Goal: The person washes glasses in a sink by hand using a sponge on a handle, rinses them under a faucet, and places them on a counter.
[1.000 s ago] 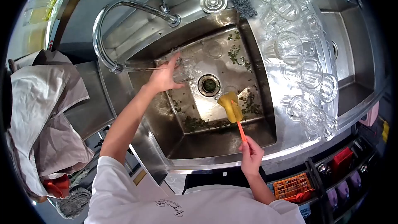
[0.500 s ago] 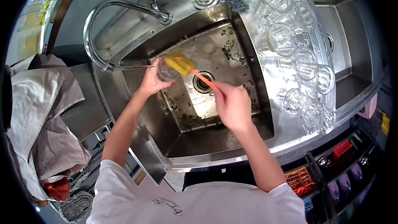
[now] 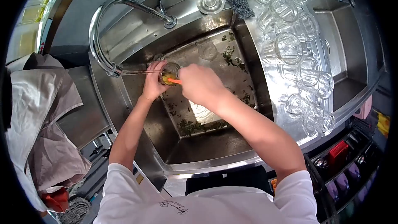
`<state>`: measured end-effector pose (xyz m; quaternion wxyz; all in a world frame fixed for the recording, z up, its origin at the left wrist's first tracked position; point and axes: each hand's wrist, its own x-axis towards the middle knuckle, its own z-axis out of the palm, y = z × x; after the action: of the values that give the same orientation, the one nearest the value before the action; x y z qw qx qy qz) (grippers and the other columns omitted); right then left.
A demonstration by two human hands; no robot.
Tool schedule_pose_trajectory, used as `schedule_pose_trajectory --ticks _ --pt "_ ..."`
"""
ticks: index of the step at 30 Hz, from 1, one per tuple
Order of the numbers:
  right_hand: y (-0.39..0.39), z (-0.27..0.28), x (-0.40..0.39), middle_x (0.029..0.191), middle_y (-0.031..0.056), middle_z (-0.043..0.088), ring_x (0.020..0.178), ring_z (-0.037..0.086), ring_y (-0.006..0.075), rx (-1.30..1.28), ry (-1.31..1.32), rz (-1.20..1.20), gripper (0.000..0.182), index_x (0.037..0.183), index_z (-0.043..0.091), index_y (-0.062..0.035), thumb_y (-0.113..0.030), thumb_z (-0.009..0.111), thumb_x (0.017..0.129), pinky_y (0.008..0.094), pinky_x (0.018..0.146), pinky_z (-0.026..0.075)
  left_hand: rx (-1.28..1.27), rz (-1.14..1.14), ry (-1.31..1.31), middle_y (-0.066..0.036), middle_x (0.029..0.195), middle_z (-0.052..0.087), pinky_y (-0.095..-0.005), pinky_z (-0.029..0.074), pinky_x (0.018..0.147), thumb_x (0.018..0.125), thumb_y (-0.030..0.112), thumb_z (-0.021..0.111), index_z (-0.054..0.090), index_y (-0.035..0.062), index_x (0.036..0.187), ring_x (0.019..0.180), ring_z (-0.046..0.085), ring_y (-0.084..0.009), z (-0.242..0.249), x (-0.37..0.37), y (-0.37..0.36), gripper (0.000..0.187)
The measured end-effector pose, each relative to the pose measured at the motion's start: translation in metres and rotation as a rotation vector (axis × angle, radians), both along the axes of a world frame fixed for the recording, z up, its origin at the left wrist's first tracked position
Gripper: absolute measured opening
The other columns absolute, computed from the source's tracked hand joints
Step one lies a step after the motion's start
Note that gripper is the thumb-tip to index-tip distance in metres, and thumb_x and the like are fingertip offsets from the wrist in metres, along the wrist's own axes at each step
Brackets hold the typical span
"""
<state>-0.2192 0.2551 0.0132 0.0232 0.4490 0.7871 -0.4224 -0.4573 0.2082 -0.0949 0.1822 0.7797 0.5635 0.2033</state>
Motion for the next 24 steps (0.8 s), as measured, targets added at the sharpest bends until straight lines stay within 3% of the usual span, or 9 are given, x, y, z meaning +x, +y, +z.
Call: schedule_pose_trajectory --ticks 2,5,9,11,12,15,19,23,24 --pt "0.0 -0.009 -0.017 0.086 0.0199 0.068 0.083 0.068 0.035 0.179 0.068 0.04 0.013 0.085 0.068 -0.0012 -0.008 0.064 0.075 0.0432 0.073 0.055 -0.059 0.021 -0.069 -0.017 0.124 0.056 -0.0472 0.039 0.102 0.052 0.011 0.084 0.05 0.004 0.129 0.116 0.051 -0.0396 0.001 0.007 -0.007 0.084" --pt "0.027 -0.023 -0.028 0.088 0.0182 0.069 0.083 0.069 0.0338 0.207 -0.018 0.072 0.011 0.083 0.068 -0.0025 -0.009 0.065 0.075 0.0422 0.073 0.056 -0.088 0.111 -0.016 -0.017 0.122 0.058 -0.0474 0.038 0.102 0.053 0.021 0.081 0.053 0.006 0.128 0.115 0.053 -0.0375 -0.004 0.001 -0.013 0.082" --pt "0.04 -0.046 0.003 0.086 0.0183 0.07 0.081 0.07 0.0335 0.269 -0.076 0.044 0.013 0.084 0.07 -0.0034 -0.012 0.063 0.076 0.0428 0.072 0.057 -0.109 0.121 -0.024 -0.017 0.125 0.058 -0.0465 0.04 0.102 0.055 0.02 0.082 0.052 0.0054 0.129 0.119 0.052 -0.0374 0.0 -0.006 -0.02 0.081" --pt "0.035 -0.029 0.026 0.085 0.0174 0.07 0.083 0.068 0.0343 0.201 -0.081 -0.068 0.011 0.084 0.072 -0.0077 -0.013 0.064 0.078 0.0446 0.077 0.055 -0.226 0.25 -0.162 -0.017 0.128 0.057 -0.0446 0.042 0.102 0.056 0.02 0.082 0.05 0.0049 0.13 0.121 0.052 -0.037 0.015 0.004 -0.02 0.082" --pt "0.027 -0.018 0.038 0.083 0.0167 0.069 0.083 0.068 0.0333 0.291 -0.046 -0.092 0.011 0.083 0.073 -0.0092 -0.014 0.063 0.08 0.0449 0.078 0.054 -0.224 0.258 -0.16 -0.017 0.128 0.057 -0.0446 0.042 0.102 0.056 0.02 0.082 0.05 0.0049 0.13 0.121 0.052 -0.037 0.016 0.004 -0.021 0.082" --pt "0.022 0.0 0.039 0.081 0.0161 0.068 0.082 0.067 0.0328 0.17 0.039 -0.036 0.012 0.083 0.073 -0.0093 -0.015 0.062 0.082 0.0447 0.076 0.054 -0.271 0.27 -0.155 -0.017 0.122 0.06 -0.038 0.046 0.098 0.058 0.02 0.085 0.048 0.0016 0.132 0.113 0.058 -0.0324 0.021 0.007 -0.026 0.085" --pt "0.04 -0.032 -0.021 0.084 0.0151 0.069 0.083 0.068 0.0327 0.363 0.041 0.179 0.01 0.081 0.072 -0.0098 -0.014 0.063 0.08 0.0431 0.075 0.054 -0.319 0.138 -0.157 -0.018 0.121 0.059 -0.0375 0.047 0.096 0.057 0.019 0.085 0.049 0.0017 0.131 0.112 0.058 -0.0335 0.017 0.018 -0.024 0.084" --pt "0.049 -0.074 -0.015 0.086 0.0145 0.069 0.084 0.068 0.032 0.302 0.093 0.143 0.011 0.083 0.072 -0.0116 -0.016 0.061 0.08 0.0431 0.074 0.054 -0.198 0.063 0.086 -0.015 0.124 0.059 -0.0445 0.044 0.097 0.055 0.02 0.082 0.05 0.0072 0.131 0.113 0.056 -0.0352 0.018 0.003 -0.021 0.083" --pt "0.044 -0.059 -0.003 0.09 0.0145 0.068 0.087 0.067 0.0319 0.232 0.011 0.138 0.012 0.085 0.072 -0.0125 -0.016 0.061 0.081 0.0431 0.076 0.054 -0.2 0.066 0.086 -0.015 0.124 0.059 -0.0445 0.044 0.097 0.055 0.02 0.082 0.05 0.0072 0.131 0.113 0.056 -0.0352 0.02 0.002 -0.021 0.083"
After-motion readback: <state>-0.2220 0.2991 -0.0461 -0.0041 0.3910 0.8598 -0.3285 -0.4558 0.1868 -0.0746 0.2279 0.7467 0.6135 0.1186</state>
